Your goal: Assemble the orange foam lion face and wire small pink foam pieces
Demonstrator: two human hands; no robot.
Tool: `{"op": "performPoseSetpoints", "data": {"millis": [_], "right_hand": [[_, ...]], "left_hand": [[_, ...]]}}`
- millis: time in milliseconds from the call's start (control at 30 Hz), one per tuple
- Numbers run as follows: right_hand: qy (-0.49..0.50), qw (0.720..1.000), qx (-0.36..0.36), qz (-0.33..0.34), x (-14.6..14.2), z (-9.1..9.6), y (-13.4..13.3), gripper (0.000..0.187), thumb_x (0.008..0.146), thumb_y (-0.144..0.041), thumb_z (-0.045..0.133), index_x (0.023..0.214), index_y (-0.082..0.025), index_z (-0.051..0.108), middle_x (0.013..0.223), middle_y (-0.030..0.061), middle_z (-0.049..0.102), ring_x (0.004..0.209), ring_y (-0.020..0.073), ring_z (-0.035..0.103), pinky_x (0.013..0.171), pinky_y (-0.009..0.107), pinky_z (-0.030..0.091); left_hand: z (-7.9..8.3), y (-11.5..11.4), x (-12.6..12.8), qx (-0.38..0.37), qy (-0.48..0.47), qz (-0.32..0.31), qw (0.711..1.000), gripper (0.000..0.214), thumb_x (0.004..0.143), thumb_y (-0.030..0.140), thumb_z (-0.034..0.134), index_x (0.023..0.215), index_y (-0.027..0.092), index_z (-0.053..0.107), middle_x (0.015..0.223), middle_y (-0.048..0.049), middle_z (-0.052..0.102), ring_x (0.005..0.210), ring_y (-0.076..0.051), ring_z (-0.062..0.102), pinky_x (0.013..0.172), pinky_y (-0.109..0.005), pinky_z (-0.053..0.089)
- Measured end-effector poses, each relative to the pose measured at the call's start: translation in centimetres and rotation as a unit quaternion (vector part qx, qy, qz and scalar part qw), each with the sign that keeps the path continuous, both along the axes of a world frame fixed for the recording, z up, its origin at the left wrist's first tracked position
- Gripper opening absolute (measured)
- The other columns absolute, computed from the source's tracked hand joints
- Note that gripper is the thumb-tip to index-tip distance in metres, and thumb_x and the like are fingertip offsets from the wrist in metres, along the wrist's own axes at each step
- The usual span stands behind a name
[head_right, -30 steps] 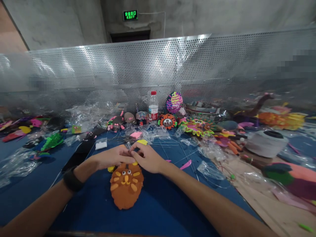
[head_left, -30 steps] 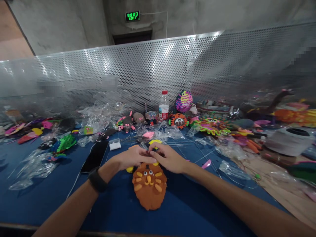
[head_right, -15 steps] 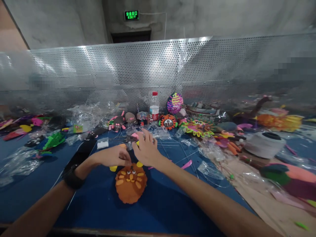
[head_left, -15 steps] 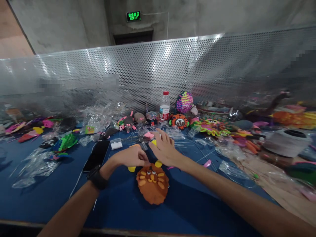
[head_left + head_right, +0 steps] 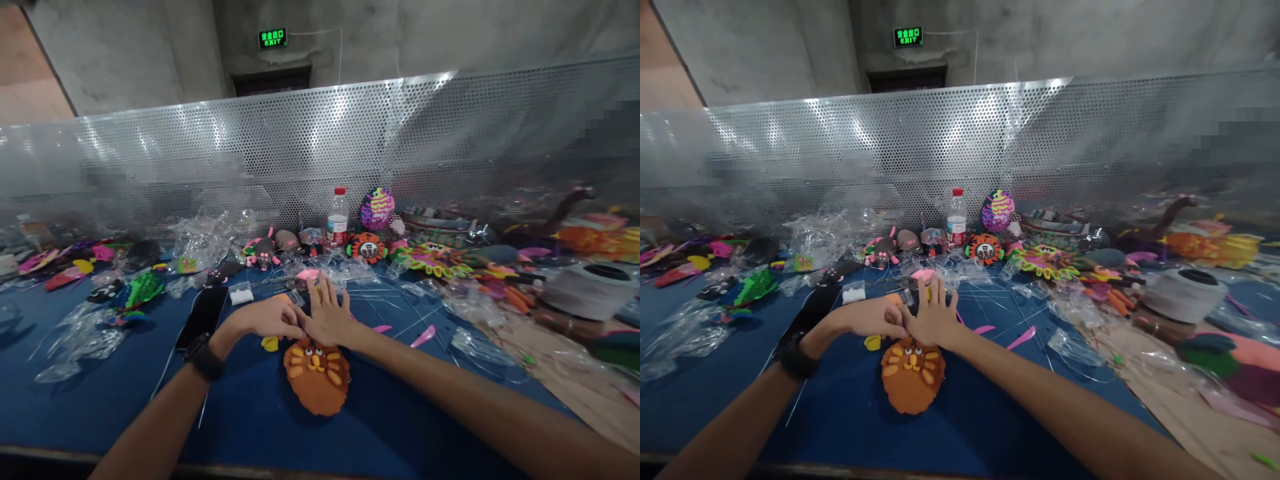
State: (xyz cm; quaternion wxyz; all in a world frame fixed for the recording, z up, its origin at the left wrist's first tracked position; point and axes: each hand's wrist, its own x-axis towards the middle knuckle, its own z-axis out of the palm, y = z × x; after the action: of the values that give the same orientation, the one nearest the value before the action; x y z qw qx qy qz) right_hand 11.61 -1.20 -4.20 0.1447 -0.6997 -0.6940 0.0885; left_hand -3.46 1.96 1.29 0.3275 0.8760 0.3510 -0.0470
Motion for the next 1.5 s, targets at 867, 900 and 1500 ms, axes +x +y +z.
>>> {"op": "performPoseSetpoints", "data": {"millis": [867,900,1500], "right_hand": [[0.236,0.967,0.092,0.033,2.7,3.2,0.5,0.054,0.091,-0.055,0.023,0.129,-0.024,0.043,0.138,0.0103,0.044,0.126,0.0242,0.041,0.103,0.044,0.031],[0.24,0.962,0.11,0.064,3.2,3.2,0.2,0.048,0.091,-0.051,0.026,0.121,-0.022,0.049,0.129,0.0104,0.052,0.118,0.0229,0.048,0.099,0.04,0.035],[0.213,0.928,0.216,0.216,3.9,1.4,-2.9,0.045,0.081,-0.033,0.06,0.125,-0.026,0.054,0.088,0.0005,0.068,0.062,0.0135,0.058,0.062,0.027,0.046]], "left_hand": [[1.0,0.0,-0.8,-0.067,0.022,0.018,0.997,0.022,0.072,0.022,0.056,0.085,0.017,0.072,0.081,-0.0045,0.072,0.076,-0.018,0.064,0.066,-0.025,0.046],[1.2,0.1,-1.0,-0.058,0.023,0.011,0.998,0.02,0.071,0.025,0.059,0.085,0.018,0.072,0.081,-0.0038,0.072,0.075,-0.017,0.063,0.065,-0.024,0.046],[1.7,-0.9,0.7,-0.113,-0.325,0.114,0.932,0.033,0.077,0.038,0.065,0.102,0.016,0.062,0.094,-0.0072,0.066,0.084,-0.015,0.06,0.073,-0.027,0.046]]}}
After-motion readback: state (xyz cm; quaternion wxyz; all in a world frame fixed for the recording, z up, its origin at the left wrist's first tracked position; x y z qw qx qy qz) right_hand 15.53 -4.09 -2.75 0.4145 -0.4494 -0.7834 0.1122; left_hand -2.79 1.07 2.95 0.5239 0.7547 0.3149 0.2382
